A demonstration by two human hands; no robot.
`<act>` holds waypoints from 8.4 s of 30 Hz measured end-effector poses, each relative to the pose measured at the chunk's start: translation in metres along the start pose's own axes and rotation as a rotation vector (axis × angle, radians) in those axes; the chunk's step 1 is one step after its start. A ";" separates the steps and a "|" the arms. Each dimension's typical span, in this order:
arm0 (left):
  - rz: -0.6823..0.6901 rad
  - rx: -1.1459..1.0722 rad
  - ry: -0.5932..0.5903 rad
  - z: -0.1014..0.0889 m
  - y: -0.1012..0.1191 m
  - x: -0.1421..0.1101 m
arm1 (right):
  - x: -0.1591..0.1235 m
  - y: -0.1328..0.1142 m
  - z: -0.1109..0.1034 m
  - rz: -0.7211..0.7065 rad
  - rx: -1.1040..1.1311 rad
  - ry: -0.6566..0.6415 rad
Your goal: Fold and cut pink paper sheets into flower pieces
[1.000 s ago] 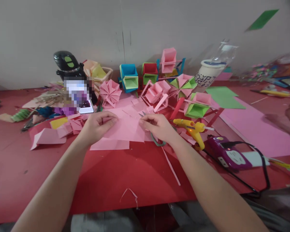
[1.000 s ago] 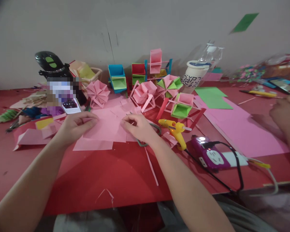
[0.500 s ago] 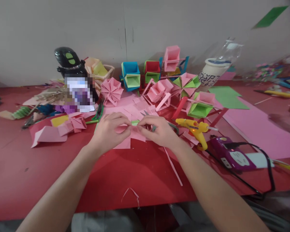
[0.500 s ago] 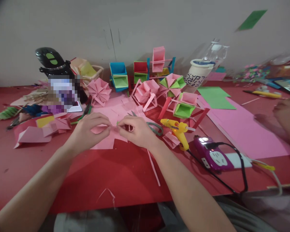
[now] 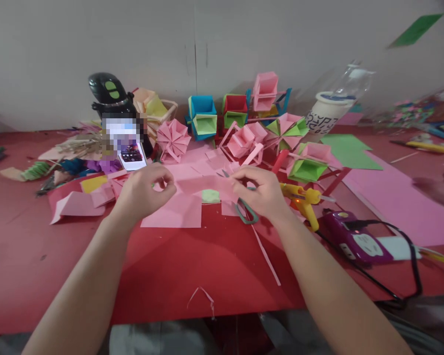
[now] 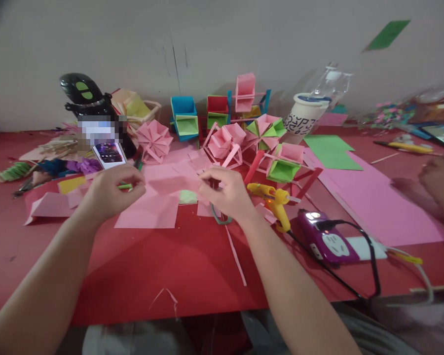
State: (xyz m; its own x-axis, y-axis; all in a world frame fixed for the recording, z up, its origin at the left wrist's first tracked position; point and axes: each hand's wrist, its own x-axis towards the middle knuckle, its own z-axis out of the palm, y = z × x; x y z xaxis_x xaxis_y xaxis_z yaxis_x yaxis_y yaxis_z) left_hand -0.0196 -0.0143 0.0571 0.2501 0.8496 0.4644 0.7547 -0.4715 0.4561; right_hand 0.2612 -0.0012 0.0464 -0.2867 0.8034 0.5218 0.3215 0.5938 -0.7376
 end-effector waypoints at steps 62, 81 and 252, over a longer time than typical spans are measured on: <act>-0.344 -0.648 -0.033 0.056 0.046 -0.011 | -0.001 0.007 0.021 0.109 0.138 0.098; -0.403 -0.890 -0.111 0.047 0.044 -0.006 | 0.001 0.013 0.019 0.226 0.138 0.197; -0.375 -0.807 -0.108 0.045 0.036 -0.007 | -0.002 0.004 0.031 0.480 0.668 -0.079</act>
State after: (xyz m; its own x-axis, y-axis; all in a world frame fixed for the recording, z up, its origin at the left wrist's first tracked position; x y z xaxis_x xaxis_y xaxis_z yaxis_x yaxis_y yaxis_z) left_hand 0.0333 -0.0265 0.0367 0.1592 0.9797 0.1221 0.1521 -0.1465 0.9774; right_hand 0.2347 -0.0014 0.0292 -0.3257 0.9427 0.0721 -0.1718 0.0160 -0.9850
